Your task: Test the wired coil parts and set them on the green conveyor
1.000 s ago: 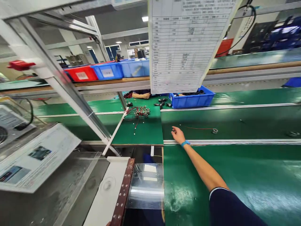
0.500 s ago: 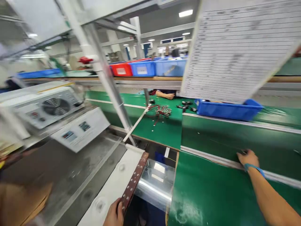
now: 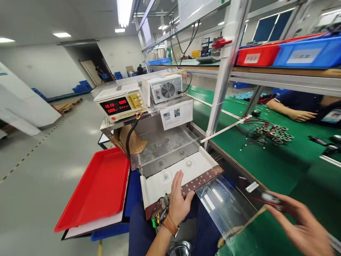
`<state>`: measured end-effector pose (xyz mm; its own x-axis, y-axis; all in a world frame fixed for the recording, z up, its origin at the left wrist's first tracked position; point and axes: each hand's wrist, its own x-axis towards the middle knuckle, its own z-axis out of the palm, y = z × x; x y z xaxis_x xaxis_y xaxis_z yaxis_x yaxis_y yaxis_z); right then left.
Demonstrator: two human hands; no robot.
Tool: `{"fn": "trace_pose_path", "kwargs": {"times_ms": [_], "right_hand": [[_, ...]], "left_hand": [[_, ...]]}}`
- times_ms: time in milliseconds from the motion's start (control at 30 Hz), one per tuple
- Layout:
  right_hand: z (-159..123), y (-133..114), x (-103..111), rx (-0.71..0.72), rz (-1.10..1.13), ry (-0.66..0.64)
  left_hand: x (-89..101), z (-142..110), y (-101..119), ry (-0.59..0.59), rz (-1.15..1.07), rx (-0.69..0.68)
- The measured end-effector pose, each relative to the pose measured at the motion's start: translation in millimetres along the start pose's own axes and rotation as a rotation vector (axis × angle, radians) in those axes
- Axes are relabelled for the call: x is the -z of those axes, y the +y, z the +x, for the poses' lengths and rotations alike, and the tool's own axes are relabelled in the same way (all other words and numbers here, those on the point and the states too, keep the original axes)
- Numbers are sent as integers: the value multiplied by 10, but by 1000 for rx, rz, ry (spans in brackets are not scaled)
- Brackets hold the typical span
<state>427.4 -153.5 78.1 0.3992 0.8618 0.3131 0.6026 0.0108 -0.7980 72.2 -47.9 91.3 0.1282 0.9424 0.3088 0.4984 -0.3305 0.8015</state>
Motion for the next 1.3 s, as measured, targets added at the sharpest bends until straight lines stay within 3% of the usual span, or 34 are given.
{"fn": "trace_pose_path", "kwargs": {"times_ms": [100,200,300,400,533,700,833,1100,1200,1300], "right_hand": [[329,-821,-779,125,51,-327],[581,-1311,-1665,295,83,-543],[690,-1477,-2521,361,-87,-646],[674,-1515,-3240,349,-331,-715],[563,-1505,-3840,347,-482,-819],[492,-1409,-4084,341,-580,-818],[497,-1364,-4140,341,-619,-806],[514,-1280,-4150,368,-543,-844],[524,-1241,-4153,411,-504,-868],[538,-1219,-4185,406,-496,-891]], "left_hand": [[189,-38,318,-61,-11,-19],[335,-84,287,-198,-181,250],[459,-172,49,-284,-525,586],[587,-314,-159,-188,-820,770],[688,-527,-305,-86,-1018,907],[635,-681,-463,30,-1111,1004],[568,-674,-511,6,-1111,975],[588,-402,-445,11,-1046,852],[604,-267,-517,3,-992,801],[561,-130,-667,-9,-800,737]]}}
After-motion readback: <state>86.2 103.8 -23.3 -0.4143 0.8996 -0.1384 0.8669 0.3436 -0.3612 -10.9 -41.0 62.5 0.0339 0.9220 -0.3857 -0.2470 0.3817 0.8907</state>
